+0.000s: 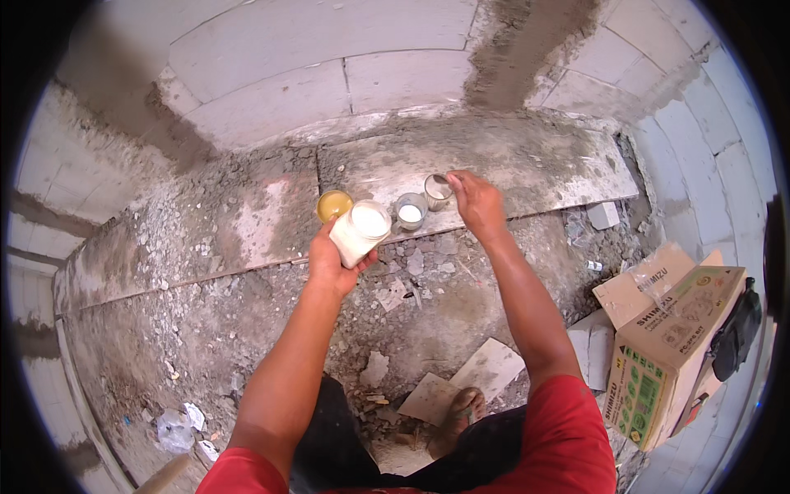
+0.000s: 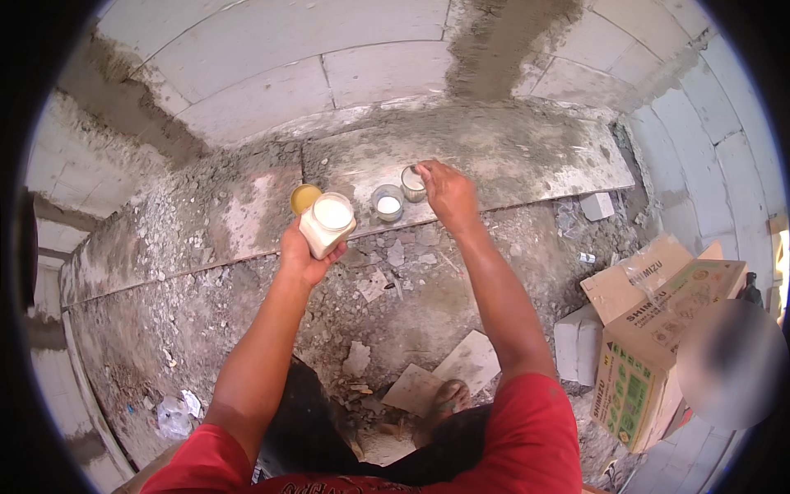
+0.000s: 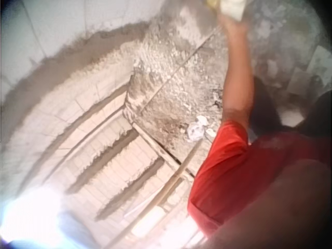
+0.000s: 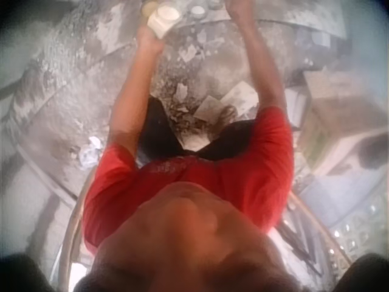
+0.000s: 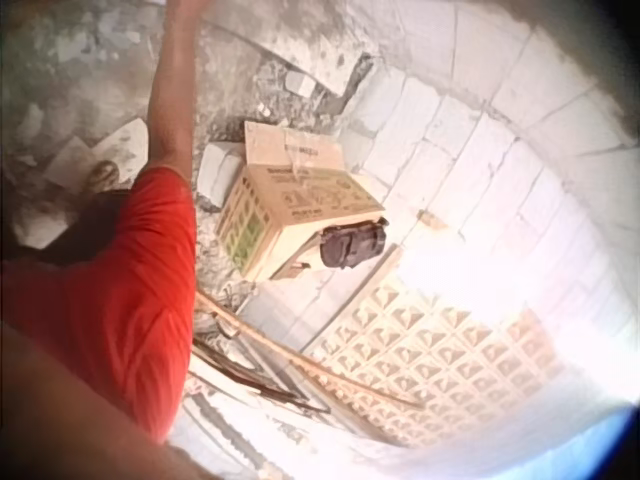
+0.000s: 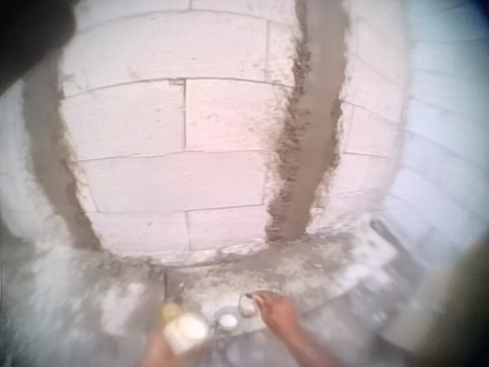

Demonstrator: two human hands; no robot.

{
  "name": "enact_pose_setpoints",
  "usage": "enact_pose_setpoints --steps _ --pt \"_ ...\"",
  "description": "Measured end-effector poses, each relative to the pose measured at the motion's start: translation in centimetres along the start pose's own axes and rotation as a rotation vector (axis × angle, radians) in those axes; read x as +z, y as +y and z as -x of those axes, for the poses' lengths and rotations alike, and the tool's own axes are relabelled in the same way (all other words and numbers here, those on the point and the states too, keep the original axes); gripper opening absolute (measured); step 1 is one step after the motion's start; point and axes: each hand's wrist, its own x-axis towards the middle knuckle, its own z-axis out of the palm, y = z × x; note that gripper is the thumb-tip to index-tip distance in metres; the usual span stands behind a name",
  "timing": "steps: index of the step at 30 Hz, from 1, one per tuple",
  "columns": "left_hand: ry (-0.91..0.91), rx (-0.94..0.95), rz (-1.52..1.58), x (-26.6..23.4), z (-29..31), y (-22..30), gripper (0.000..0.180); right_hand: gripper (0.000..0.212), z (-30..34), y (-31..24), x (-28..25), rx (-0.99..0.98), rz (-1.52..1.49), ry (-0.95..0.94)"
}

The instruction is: The person prepares multiple glasses of coffee by spooning ingredients from jars and then pouring hot water from a kettle into each glass while sitting on the floor of a construction site.

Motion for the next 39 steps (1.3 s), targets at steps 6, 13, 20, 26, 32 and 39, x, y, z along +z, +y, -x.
enact_pose_setpoints --steps 6,13,20,26,32,39 --pt "-0.003 0.017 -0.049 1.4 0.3 -0.3 0.039 0.02 -3.7 -7.6 -7.1 0.23 -0.387 0.145" --pt "-0.039 0.001 -0.11 0.8 0.3 -0.5 0.038 0.021 -3.7 -13.2 -4.7 -0.03 -0.369 0.002" --pt "0.02 -0.019 -0.132 1.4 1.1 -0.2 0.038 0.029 -3.8 -10.4 -2.4 0.692 -0.737 -0.09" --pt "0.009 -0.028 -0.13 0.6 0.3 -0.4 0.039 0.027 -4.5 -9.5 -2.7 0.95 -0.961 -0.059" --pt "0.038 -0.036 -0.121 0.8 0.3 -0.6 0.039 0.027 -4.7 -7.3 -3.4 1.042 -1.029 -0.014" --pt "0.047 -0.005 -0.084 0.7 0.3 -0.2 0.038 0.028 -4.2 0.1 -4.4 0.979 -0.815 0.205"
